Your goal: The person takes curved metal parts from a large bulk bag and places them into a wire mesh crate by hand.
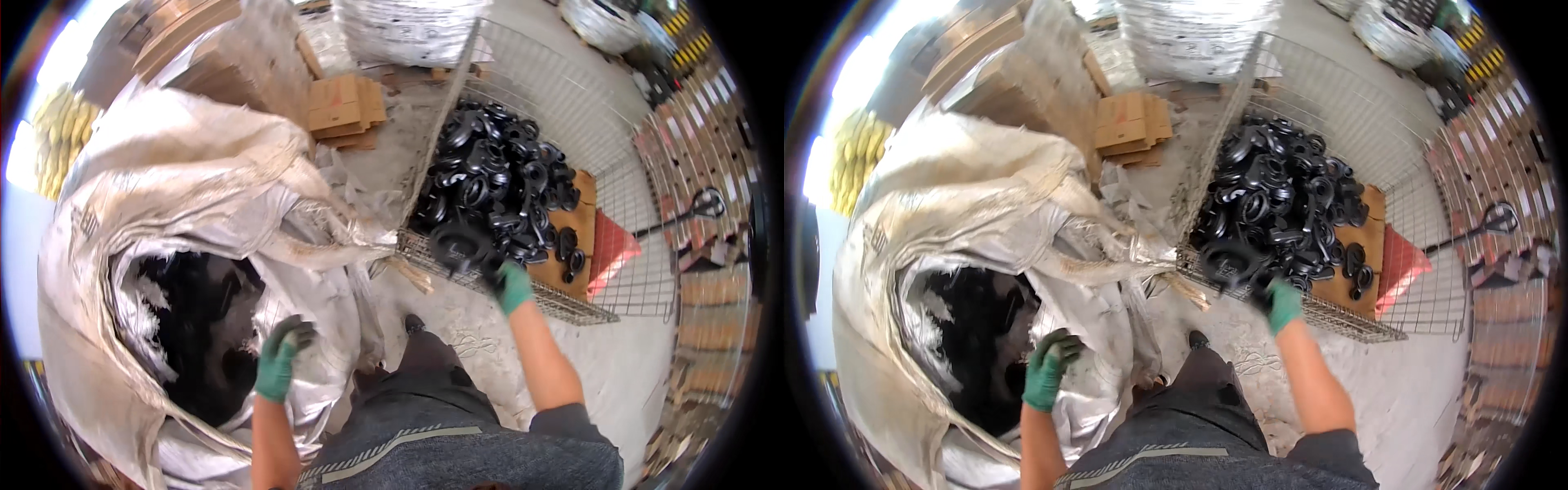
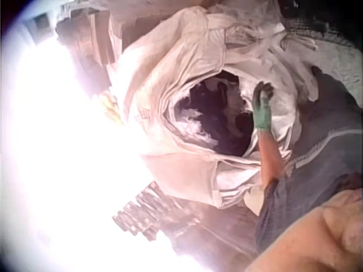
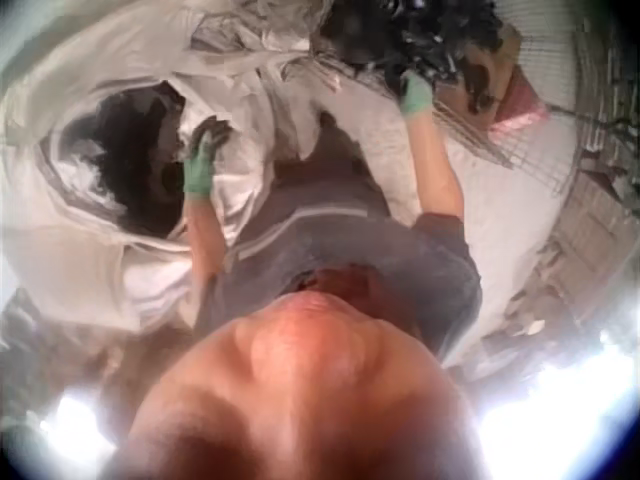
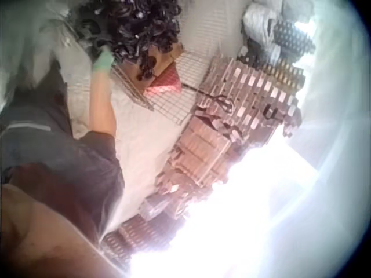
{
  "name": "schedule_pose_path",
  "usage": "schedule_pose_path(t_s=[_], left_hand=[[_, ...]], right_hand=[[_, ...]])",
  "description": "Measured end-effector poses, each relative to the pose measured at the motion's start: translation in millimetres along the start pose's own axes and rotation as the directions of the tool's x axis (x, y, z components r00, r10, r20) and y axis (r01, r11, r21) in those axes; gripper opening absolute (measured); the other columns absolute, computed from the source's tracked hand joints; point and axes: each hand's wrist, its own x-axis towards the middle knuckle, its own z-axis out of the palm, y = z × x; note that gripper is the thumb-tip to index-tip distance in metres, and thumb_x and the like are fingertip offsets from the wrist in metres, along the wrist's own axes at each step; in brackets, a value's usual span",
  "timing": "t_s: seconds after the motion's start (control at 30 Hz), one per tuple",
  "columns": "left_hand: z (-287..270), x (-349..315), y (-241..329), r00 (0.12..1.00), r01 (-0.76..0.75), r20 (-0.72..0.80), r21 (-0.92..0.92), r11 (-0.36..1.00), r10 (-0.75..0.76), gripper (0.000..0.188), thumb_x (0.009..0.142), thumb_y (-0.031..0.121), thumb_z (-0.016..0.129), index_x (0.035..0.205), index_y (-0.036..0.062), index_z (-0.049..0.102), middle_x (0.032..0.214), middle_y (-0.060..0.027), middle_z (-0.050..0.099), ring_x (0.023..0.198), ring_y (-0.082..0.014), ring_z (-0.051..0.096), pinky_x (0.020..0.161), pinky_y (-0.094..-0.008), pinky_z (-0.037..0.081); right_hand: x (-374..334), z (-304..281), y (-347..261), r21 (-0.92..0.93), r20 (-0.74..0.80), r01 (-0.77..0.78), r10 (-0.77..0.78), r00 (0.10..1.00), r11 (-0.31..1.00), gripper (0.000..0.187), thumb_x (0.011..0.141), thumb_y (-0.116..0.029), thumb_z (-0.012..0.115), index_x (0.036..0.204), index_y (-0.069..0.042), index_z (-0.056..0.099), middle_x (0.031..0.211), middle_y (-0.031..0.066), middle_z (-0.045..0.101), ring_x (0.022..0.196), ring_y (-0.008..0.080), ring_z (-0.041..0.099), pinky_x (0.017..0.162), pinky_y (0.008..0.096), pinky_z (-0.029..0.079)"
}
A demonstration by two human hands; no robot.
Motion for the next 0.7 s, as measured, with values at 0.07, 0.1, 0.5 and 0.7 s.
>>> schedule_pose_path(t_s=[0.07, 0.1, 0.5, 0.7], left_hand=[[-61.7, -29.7, -12.2, 0.967, 0.016, -0.255, 0.125, 0.992, 0.016, 0.044, 0.094, 0.021, 0.064, 0.131, -0.0014, 0.053, 0.119, -0.0114, 0.063, 0.107, -0.0197, 0.062, 0.096, -0.0351, 0.048], [-95.6, -52.4, -30.0, 0.928, 0.048, -0.371, 0.178, 0.983, 0.022, 0.043, 0.094, 0.018, 0.064, 0.130, -0.0020, 0.053, 0.117, -0.0109, 0.064, 0.106, -0.0189, 0.061, 0.095, -0.0328, 0.049], [-253.7, -78.5, -85.7, 0.749, 0.576, -0.661, 0.615, 0.539, -0.048, 0.037, 0.091, 0.024, 0.064, 0.120, 0.0022, 0.061, 0.118, -0.0187, 0.066, 0.109, -0.0297, 0.063, 0.095, -0.0363, 0.048], [-309.0, 33.0, -186.8, 0.671, 0.736, -0.556, 0.415, 0.535, -0.491, 0.049, 0.089, 0.037, 0.064, 0.124, 0.0033, 0.064, 0.120, -0.0122, 0.066, 0.112, -0.0284, 0.060, 0.097, -0.0382, 0.046]], right_hand=[[63.9, 27.3, -47.5, 0.137, 0.066, -0.023, 0.014, 0.998, 0.990, 0.013, 0.081, -0.006, 0.054, 0.091, -0.005, 0.062, 0.092, 0.0109, 0.064, 0.083, 0.0306, 0.064, 0.078, 0.0470, 0.060], [68.3, 55.4, -74.9, 0.084, 0.092, 0.060, -0.068, 0.993, 0.995, 0.009, 0.082, -0.012, 0.055, 0.083, -0.008, 0.062, 0.084, 0.0104, 0.063, 0.076, 0.0277, 0.062, 0.073, 0.0413, 0.059], [85.0, 187.8, -71.7, -0.192, 0.612, 0.406, -0.214, 0.761, 0.894, 0.038, 0.091, -0.020, 0.056, 0.126, -0.008, 0.058, 0.117, 0.0086, 0.062, 0.104, 0.0235, 0.060, 0.093, 0.0384, 0.050], [17.0, -44.6, 104.4, -0.479, 0.089, -0.112, 0.175, 0.981, 0.871, 0.051, 0.082, -0.011, 0.065, 0.130, -0.008, 0.050, 0.116, 0.0163, 0.064, 0.098, 0.0344, 0.064, 0.080, 0.0491, 0.057]])
